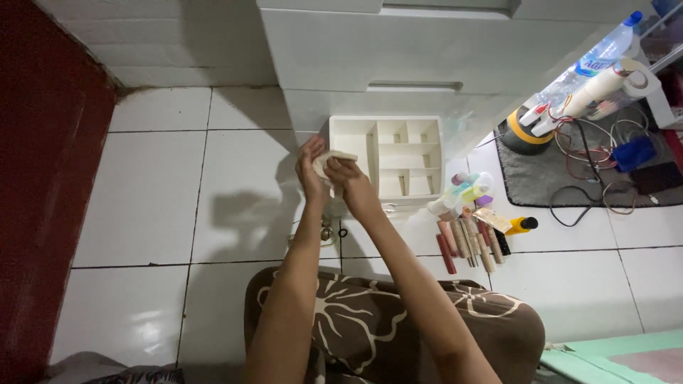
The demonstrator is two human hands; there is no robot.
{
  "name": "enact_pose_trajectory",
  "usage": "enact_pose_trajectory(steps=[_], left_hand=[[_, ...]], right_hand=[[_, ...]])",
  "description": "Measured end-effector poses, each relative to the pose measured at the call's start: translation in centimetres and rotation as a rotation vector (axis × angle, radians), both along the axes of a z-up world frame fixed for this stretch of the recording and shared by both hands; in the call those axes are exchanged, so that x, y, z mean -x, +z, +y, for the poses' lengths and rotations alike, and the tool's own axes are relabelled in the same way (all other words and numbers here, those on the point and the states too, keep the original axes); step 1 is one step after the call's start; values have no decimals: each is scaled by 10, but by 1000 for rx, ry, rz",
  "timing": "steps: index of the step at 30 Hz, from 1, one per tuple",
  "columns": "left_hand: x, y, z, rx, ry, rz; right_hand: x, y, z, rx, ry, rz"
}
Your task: The person wipes the inside of a white plastic drawer organizer with a cloth, then places several cosmetic items including compacts and palettes into the compartments. The person also wipes the exterior of a maroon compact before placing it in the drawer.
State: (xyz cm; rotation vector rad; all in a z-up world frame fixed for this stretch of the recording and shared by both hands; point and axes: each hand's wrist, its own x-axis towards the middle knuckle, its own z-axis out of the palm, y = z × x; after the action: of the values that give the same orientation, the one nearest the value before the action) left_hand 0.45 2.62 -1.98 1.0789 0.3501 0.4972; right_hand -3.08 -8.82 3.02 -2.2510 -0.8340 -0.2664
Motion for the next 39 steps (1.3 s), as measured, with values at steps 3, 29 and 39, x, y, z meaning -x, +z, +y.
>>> enact_pose_trajectory(steps=[3, 29, 39], left_hand=[[5, -7, 12, -48, -157, 73], [22, 40, -20, -676, -135, 369], [24, 42, -22, -623, -103, 314]], right_hand=[[25, -13, -11, 10, 22, 35], [-68, -59, 12, 227, -243, -122], [-10, -58, -16, 399, -205, 115]])
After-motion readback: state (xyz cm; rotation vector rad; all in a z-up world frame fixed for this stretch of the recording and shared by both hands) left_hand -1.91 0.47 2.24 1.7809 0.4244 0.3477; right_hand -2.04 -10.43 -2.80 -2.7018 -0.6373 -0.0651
